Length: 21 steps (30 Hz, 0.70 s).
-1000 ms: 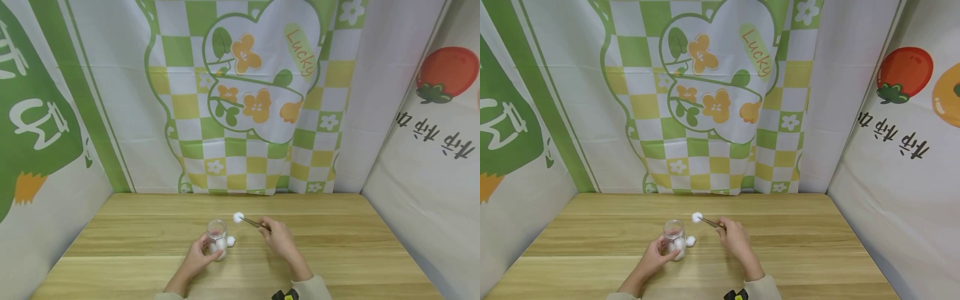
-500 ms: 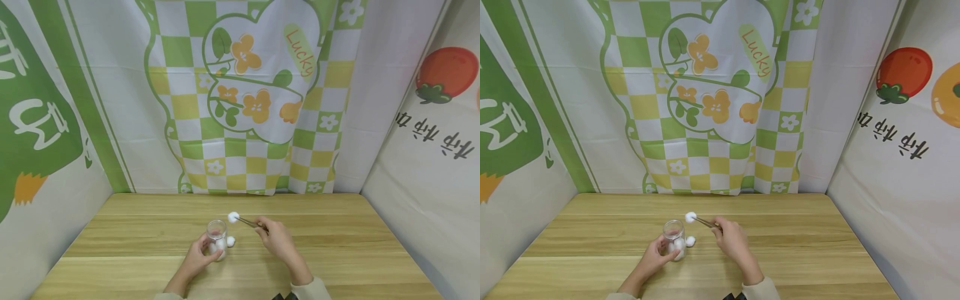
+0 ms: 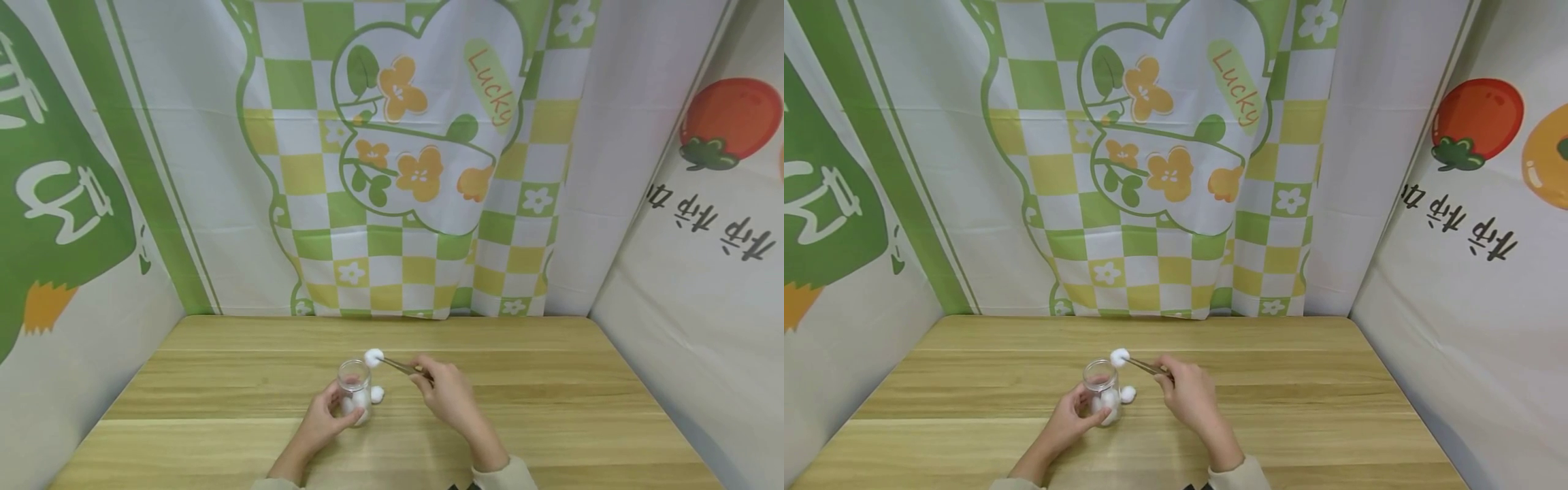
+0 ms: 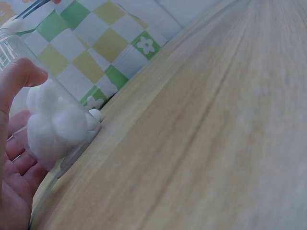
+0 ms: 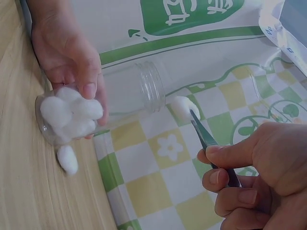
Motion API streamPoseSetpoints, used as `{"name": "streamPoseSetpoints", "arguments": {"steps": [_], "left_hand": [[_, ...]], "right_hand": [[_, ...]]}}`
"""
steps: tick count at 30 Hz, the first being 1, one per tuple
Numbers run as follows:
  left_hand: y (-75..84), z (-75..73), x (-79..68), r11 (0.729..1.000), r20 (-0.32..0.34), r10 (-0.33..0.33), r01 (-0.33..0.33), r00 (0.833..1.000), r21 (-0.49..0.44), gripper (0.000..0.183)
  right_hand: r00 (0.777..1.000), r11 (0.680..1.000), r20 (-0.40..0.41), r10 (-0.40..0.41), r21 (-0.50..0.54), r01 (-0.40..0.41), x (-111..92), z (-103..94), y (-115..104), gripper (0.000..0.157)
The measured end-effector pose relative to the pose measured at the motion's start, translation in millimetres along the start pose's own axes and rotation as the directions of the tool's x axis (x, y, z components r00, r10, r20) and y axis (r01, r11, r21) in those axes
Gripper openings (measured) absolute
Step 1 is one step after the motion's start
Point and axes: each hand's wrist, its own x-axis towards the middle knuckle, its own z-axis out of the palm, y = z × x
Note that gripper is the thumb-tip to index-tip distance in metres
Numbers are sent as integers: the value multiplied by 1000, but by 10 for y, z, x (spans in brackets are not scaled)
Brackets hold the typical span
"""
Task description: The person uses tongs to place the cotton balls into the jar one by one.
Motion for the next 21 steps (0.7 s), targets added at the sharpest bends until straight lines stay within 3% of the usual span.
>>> {"name": "streamPoseSetpoints", "arguments": {"steps": [6,21], "left_hand": [[6,5,-1,999,-1,37,-37,999,-17,51],[39,25,-10,1000,-36,6,-6,999,-4,53]], "right_hand": [[999,1000,33,-19,10,18,-6,32,-42,14],[998,998,10,-56,-10,56,-14,175,-90,13]]}}
